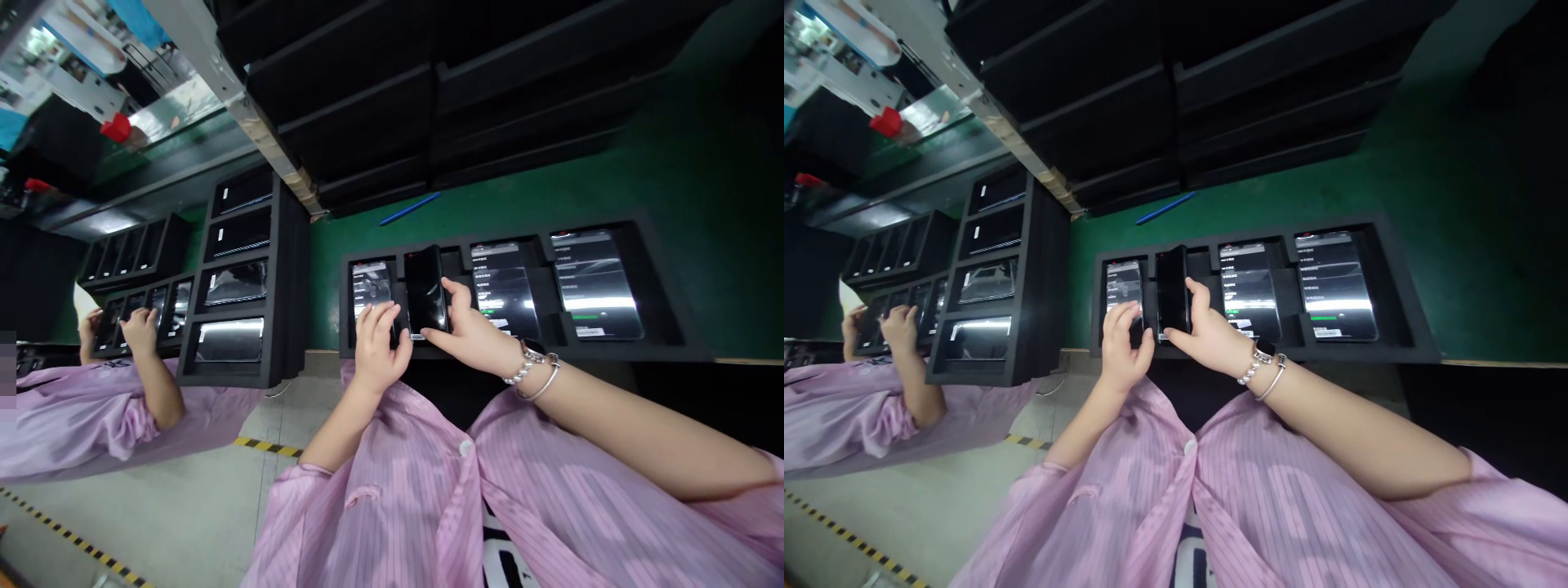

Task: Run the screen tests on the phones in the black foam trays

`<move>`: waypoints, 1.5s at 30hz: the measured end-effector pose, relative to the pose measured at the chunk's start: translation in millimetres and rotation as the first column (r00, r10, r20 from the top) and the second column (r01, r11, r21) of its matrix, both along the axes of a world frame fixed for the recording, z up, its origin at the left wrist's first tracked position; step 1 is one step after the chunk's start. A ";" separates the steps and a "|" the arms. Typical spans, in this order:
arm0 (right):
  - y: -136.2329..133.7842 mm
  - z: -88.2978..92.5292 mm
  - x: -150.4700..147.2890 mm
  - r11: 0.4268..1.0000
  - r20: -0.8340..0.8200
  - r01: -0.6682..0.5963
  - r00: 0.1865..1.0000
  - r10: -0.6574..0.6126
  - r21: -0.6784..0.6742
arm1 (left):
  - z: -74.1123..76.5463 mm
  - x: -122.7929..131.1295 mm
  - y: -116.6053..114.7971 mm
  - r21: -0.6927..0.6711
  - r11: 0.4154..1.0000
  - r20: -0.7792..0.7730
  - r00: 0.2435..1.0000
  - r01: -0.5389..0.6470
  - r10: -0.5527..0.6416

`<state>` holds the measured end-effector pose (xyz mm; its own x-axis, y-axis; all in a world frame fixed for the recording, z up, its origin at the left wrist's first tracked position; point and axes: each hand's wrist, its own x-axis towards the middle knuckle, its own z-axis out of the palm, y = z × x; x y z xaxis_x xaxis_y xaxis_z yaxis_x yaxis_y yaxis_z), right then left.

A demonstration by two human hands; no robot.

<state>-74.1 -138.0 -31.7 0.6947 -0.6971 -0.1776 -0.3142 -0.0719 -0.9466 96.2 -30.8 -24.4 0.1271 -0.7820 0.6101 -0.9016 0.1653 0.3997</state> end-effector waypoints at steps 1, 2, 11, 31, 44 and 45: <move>-0.3 0.2 0.3 1.000 0.000 -0.004 1.000 0.004 0.004 | 0.4 -0.2 -0.1 0.013 1.000 0.012 1.000 0.003 -0.004; -0.5 0.3 0.5 1.000 -0.003 -0.009 1.000 0.010 0.009 | 0.6 -0.5 -0.3 0.027 1.000 0.021 1.000 0.010 -0.011; -1.0 -0.2 1.8 1.000 -0.005 -0.002 1.000 0.002 -0.020 | 2.2 -2.8 0.3 0.112 0.993 0.064 0.997 0.041 -0.048; 4.9 -5.1 -1.3 0.993 -0.081 0.011 0.996 -0.021 -0.121 | 3.1 -3.5 2.0 0.123 0.991 0.075 0.996 0.047 -0.056; 12.7 4.6 -2.9 0.989 -0.055 0.000 0.998 -0.009 -0.150 | 2.2 -4.9 1.7 0.095 0.994 0.088 0.995 0.047 -0.056; 12.4 4.5 -3.0 0.989 -0.059 -0.001 0.998 -0.008 -0.146 | 2.4 -4.8 1.7 0.092 0.995 0.090 0.994 0.047 -0.056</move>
<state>-77.1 -125.7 -27.2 0.6834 -0.7210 -0.1146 -0.3697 -0.2064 -0.9059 91.4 -29.0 -21.9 0.0318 -0.8383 0.5443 -0.9265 0.1796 0.3307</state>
